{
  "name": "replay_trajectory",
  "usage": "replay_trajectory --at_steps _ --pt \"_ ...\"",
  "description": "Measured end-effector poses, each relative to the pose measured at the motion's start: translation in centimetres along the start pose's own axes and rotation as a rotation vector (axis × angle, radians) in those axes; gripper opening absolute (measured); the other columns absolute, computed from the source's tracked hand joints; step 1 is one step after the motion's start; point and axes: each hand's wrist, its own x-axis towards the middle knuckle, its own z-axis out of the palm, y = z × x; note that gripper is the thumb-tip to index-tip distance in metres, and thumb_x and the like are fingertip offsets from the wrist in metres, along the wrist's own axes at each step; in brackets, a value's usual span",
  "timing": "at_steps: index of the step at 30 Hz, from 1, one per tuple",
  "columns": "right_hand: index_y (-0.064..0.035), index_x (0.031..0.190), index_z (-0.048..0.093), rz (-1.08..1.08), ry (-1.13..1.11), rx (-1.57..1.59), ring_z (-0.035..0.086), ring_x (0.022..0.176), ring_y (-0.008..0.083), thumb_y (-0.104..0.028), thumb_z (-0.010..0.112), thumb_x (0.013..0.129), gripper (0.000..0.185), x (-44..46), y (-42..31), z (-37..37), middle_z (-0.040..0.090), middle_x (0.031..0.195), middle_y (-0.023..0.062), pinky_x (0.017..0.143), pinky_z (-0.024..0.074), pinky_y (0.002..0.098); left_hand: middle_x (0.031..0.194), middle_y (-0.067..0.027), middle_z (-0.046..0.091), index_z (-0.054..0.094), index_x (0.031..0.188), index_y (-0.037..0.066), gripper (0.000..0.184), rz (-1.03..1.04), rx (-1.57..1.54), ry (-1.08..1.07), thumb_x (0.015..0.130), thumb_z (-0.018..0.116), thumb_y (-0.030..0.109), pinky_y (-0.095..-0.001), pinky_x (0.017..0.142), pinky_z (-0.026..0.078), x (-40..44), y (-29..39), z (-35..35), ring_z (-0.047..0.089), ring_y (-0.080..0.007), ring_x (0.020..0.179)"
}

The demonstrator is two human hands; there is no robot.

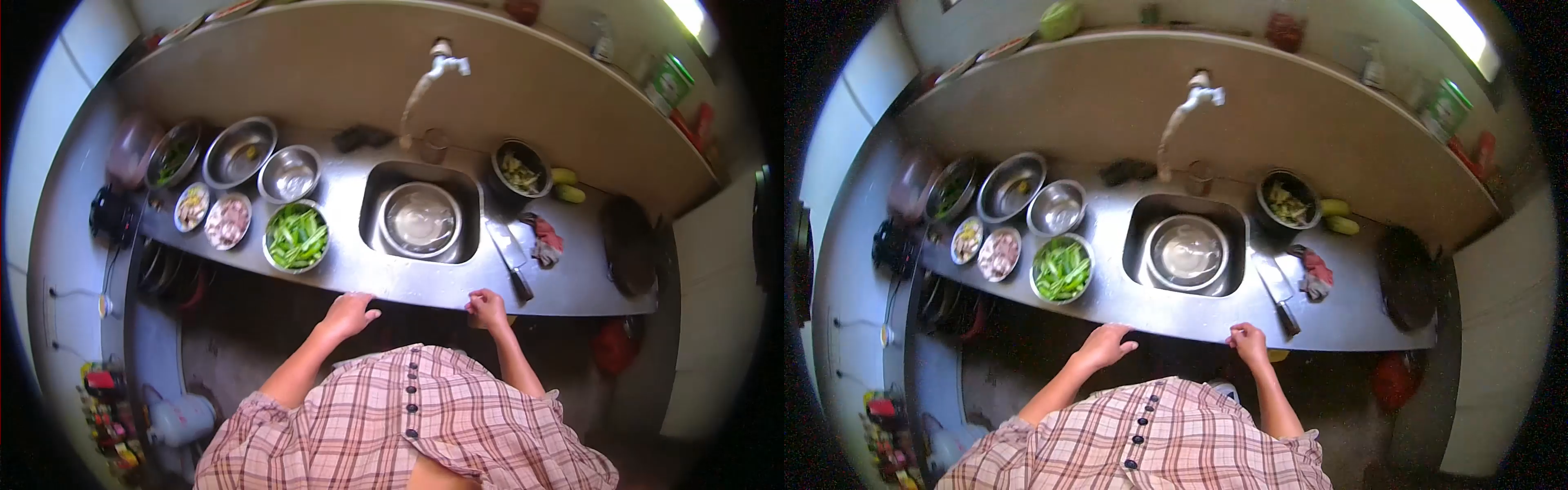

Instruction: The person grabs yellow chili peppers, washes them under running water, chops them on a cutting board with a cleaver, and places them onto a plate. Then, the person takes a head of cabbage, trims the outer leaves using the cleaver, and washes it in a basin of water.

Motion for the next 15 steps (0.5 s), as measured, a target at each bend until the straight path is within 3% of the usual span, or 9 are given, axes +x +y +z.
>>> replay_trajectory --at_steps 1,4,5,6,9,12,15 --pt "0.0027 0.099 0.062 0.014 -0.022 0.043 0.061 0.061 0.0128 -0.008 0.055 0.088 0.017 0.5 -0.3 0.6 0.066 0.073 0.0110 0.057 0.0498 0.0252 0.107 -0.0196 0.063 0.062 0.110 0.001 0.038 -0.024 -0.120 0.023 0.082 0.064 0.027 -0.0402 0.090 0.045 -0.2 -0.9 0.4 0.060 -0.0346 0.102" --pt "0.0017 0.103 0.060 0.060 -0.076 0.131 0.061 0.060 0.0134 -0.007 0.053 0.089 0.018 1.8 -1.6 1.9 0.067 0.077 0.0123 0.057 0.0505 0.0246 0.100 -0.0153 0.067 0.062 0.111 0.001 0.031 -0.138 -0.557 0.054 0.086 0.061 0.021 -0.0333 0.081 0.050 0.2 -5.1 2.9 0.064 -0.0222 0.093" --pt "0.0016 0.103 0.060 0.075 -0.077 0.148 0.061 0.060 0.0134 -0.007 0.053 0.089 0.018 2.1 -1.7 2.2 0.067 0.077 0.0122 0.056 0.0505 0.0246 0.101 -0.0133 0.066 0.059 0.114 0.001 0.032 -0.318 -0.791 -0.015 0.088 0.059 0.019 -0.0308 0.079 0.051 0.1 -5.7 2.7 0.064 -0.0187 0.094" --pt "0.0016 0.103 0.059 0.089 -0.072 0.166 0.061 0.060 0.0135 -0.007 0.054 0.089 0.018 2.4 -1.7 2.2 0.067 0.077 0.0121 0.056 0.0504 0.0246 0.107 -0.0160 0.063 0.051 0.122 -0.001 0.038 -0.475 -1.112 -0.018 0.090 0.057 0.018 -0.0328 0.081 0.052 0.1 -7.0 2.8 0.064 -0.0227 0.096" --pt "0.0009 0.103 0.059 0.085 -0.053 0.145 0.061 0.062 0.0134 -0.007 0.054 0.088 0.018 3.6 -1.4 2.6 0.067 0.079 0.0116 0.056 0.0504 0.0252 0.118 -0.0234 0.056 0.041 0.128 -0.002 0.042 -0.548 -1.688 0.197 0.091 0.054 0.015 -0.0418 0.087 0.052 -0.5 -10.3 2.5 0.061 -0.0326 0.102" --pt "0.0005 0.105 0.059 0.087 -0.026 0.110 0.061 0.065 0.0139 -0.008 0.054 0.088 0.019 5.0 -1.5 3.0 0.067 0.083 0.0113 0.056 0.0504 0.0265 0.124 -0.0258 0.051 0.044 0.121 -0.001 0.037 -0.415 -1.941 0.393 0.090 0.057 0.015 -0.0459 0.092 0.049 0.0 -13.2 2.8 0.056 -0.0364 0.110" --pt "-0.0006 0.102 0.060 0.098 0.013 0.114 0.059 0.064 0.0130 -0.007 0.055 0.088 0.016 6.2 -3.0 3.5 0.066 0.081 0.0089 0.053 0.0475 0.0259 0.123 -0.0287 0.050 0.040 0.123 -0.010 0.040 -0.417 -2.108 0.452 0.094 0.049 0.016 -0.0463 0.092 0.049 1.1 -15.4 2.1 0.053 -0.0405 0.112"
